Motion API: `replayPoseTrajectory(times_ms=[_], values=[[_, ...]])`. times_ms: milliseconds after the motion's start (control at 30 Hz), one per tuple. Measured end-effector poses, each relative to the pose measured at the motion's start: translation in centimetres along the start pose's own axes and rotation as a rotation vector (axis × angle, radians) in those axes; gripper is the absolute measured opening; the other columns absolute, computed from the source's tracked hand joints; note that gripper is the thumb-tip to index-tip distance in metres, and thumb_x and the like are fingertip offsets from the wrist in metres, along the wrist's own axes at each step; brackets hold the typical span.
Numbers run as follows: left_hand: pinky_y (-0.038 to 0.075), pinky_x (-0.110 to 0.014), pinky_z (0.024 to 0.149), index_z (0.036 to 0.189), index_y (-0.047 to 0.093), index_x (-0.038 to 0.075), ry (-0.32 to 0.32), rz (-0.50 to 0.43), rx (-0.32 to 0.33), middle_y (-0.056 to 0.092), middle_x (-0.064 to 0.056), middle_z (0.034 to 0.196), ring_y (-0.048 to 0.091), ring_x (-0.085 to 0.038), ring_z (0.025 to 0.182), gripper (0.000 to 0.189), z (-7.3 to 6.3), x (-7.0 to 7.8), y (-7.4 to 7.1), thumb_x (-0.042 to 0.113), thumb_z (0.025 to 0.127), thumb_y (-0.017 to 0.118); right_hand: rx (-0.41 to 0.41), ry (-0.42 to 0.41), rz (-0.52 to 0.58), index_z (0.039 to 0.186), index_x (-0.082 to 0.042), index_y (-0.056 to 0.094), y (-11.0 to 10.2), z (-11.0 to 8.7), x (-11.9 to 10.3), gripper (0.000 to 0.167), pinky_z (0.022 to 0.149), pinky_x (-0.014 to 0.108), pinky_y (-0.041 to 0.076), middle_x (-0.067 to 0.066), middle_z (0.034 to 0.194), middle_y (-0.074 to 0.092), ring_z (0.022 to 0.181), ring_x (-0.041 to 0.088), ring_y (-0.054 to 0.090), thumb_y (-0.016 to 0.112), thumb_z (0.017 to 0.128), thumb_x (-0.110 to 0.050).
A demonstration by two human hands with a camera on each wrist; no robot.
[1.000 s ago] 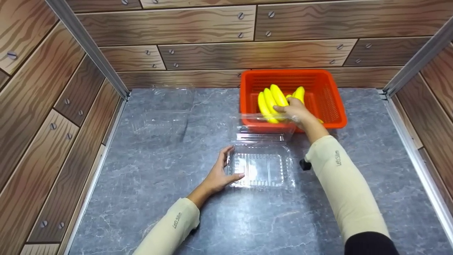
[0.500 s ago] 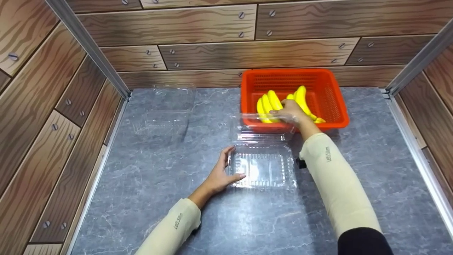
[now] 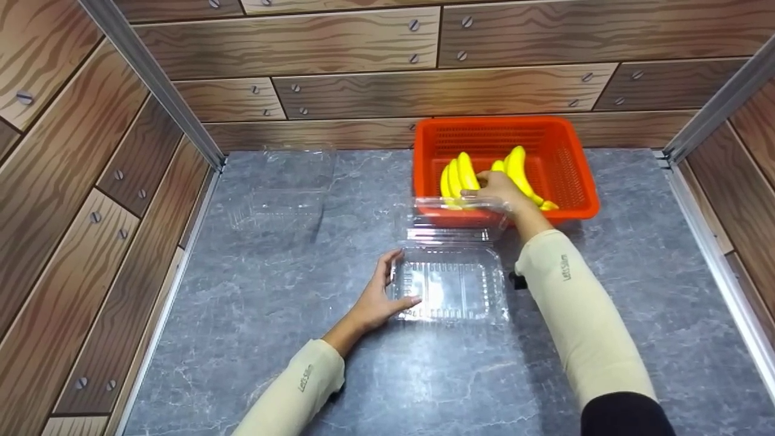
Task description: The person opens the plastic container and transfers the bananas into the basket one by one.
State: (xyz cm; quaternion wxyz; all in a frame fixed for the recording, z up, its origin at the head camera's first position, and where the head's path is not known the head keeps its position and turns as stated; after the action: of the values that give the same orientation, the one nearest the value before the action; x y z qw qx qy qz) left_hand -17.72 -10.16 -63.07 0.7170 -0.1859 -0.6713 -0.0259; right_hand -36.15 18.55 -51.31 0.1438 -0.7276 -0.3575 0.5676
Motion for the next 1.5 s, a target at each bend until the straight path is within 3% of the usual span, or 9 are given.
replayPoseTrajectory(times_ms=[233, 400, 533, 767, 867, 1033, 1133, 1300, 1500], values=[[0.031, -0.058, 0.132, 0.165, 0.026, 0.021, -0.016, 0.01, 0.001, 0.035, -0.011, 0.173, 0.029, -0.033, 0.165, 0.103, -0.1, 0.1, 0.0, 0.032, 0.085, 0.09, 0.037, -0.083, -0.019, 0.153, 0.014, 0.045, -0.3, -1.2, -0.8, 0.069, 0.114, 0.052, 0.052, 0.04, 0.143, 0.06, 0.132, 0.049, 0.06, 0.071, 0.101, -0.023], [0.03, -0.061, 0.132, 0.165, 0.026, 0.019, -0.014, 0.0, -0.007, 0.035, -0.013, 0.173, 0.026, -0.035, 0.165, 0.1, -0.1, 0.2, 0.1, 0.025, 0.086, 0.088, 0.059, -0.08, -0.018, 0.152, 0.013, 0.048, -0.7, -1.2, -0.2, 0.07, 0.079, 0.022, 0.054, 0.038, 0.136, 0.064, 0.105, 0.027, 0.067, 0.075, 0.098, -0.023], [0.032, -0.06, 0.131, 0.164, 0.026, 0.02, -0.011, 0.004, -0.004, 0.035, -0.013, 0.173, 0.029, -0.036, 0.164, 0.1, -0.1, 0.2, 0.2, 0.025, 0.086, 0.088, 0.07, -0.076, 0.038, 0.153, 0.01, 0.048, -1.1, -1.4, 0.4, 0.065, 0.065, 0.014, 0.052, 0.037, 0.137, 0.065, 0.092, 0.02, 0.069, 0.071, 0.101, -0.023], [0.03, -0.06, 0.132, 0.165, 0.027, 0.019, -0.005, 0.001, 0.006, 0.035, -0.015, 0.173, 0.029, -0.036, 0.164, 0.1, 0.0, 0.2, 0.1, 0.026, 0.086, 0.088, 0.155, -0.141, 0.028, 0.154, 0.006, 0.049, -2.3, -2.7, 1.8, 0.054, 0.105, 0.044, 0.058, 0.035, 0.141, 0.063, 0.129, 0.046, 0.064, 0.059, 0.108, -0.019], [0.031, -0.06, 0.132, 0.165, 0.027, 0.019, -0.002, 0.001, 0.007, 0.035, -0.014, 0.174, 0.029, -0.035, 0.164, 0.099, 0.0, 0.1, 0.1, 0.025, 0.086, 0.088, 0.26, -0.213, 0.079, 0.148, 0.007, 0.055, -2.6, -4.0, 3.1, 0.045, 0.117, 0.055, 0.051, 0.034, 0.14, 0.064, 0.133, 0.047, 0.062, 0.058, 0.108, -0.013], [0.031, -0.06, 0.131, 0.165, 0.028, 0.018, 0.006, -0.003, 0.009, 0.036, -0.014, 0.173, 0.031, -0.035, 0.163, 0.1, 0.0, 0.0, 0.2, 0.026, 0.086, 0.088, 0.582, -0.431, 0.17, 0.128, 0.006, 0.071, -2.2, -7.3, 5.0, 0.027, 0.106, 0.024, 0.054, 0.026, 0.124, 0.075, 0.113, 0.01, 0.069, 0.063, 0.104, -0.004], [0.032, -0.06, 0.131, 0.165, 0.027, 0.018, 0.007, -0.003, 0.009, 0.037, -0.015, 0.173, 0.032, -0.035, 0.163, 0.1, 0.1, -0.1, 0.1, 0.026, 0.086, 0.088, 0.671, -0.547, 0.195, 0.118, 0.008, 0.075, -1.4, -9.7, 6.2, 0.02, 0.096, 0.011, 0.052, 0.027, 0.115, 0.077, 0.103, -0.008, 0.065, 0.067, 0.1, 0.003], [0.031, -0.061, 0.131, 0.164, 0.029, 0.019, -0.006, -0.017, 0.012, 0.038, -0.016, 0.172, 0.03, -0.035, 0.164, 0.097, -0.1, -0.2, 0.1, 0.026, 0.087, 0.087, 0.474, -0.426, 0.115, 0.131, -0.003, 0.073, 0.7, -13.5, 8.1, 0.029, 0.099, 0.005, 0.047, 0.019, 0.132, 0.075, 0.111, -0.011, 0.061, 0.068, 0.103, -0.009], [0.03, -0.062, 0.131, 0.163, 0.03, 0.016, -0.005, -0.037, 0.009, 0.039, -0.017, 0.172, 0.032, -0.035, 0.163, 0.098, 0.0, -0.1, 0.2, 0.025, 0.086, 0.089, 0.173, -0.348, 0.075, 0.159, -0.002, 0.046, 4.2, -15.6, 9.4, 0.061, 0.108, 0.046, 0.06, 0.028, 0.144, 0.065, 0.121, 0.036, 0.071, 0.068, 0.104, -0.013]])
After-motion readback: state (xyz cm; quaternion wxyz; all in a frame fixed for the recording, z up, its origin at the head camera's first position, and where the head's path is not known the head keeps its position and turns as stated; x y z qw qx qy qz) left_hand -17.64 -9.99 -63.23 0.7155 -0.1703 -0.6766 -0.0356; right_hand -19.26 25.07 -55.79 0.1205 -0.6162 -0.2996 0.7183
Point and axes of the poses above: each hand's wrist, its own z-axis towards the middle knuckle, its own y-axis out of the palm, x = y × z, the point moved 1 cm from there along z, towards the middle knuckle
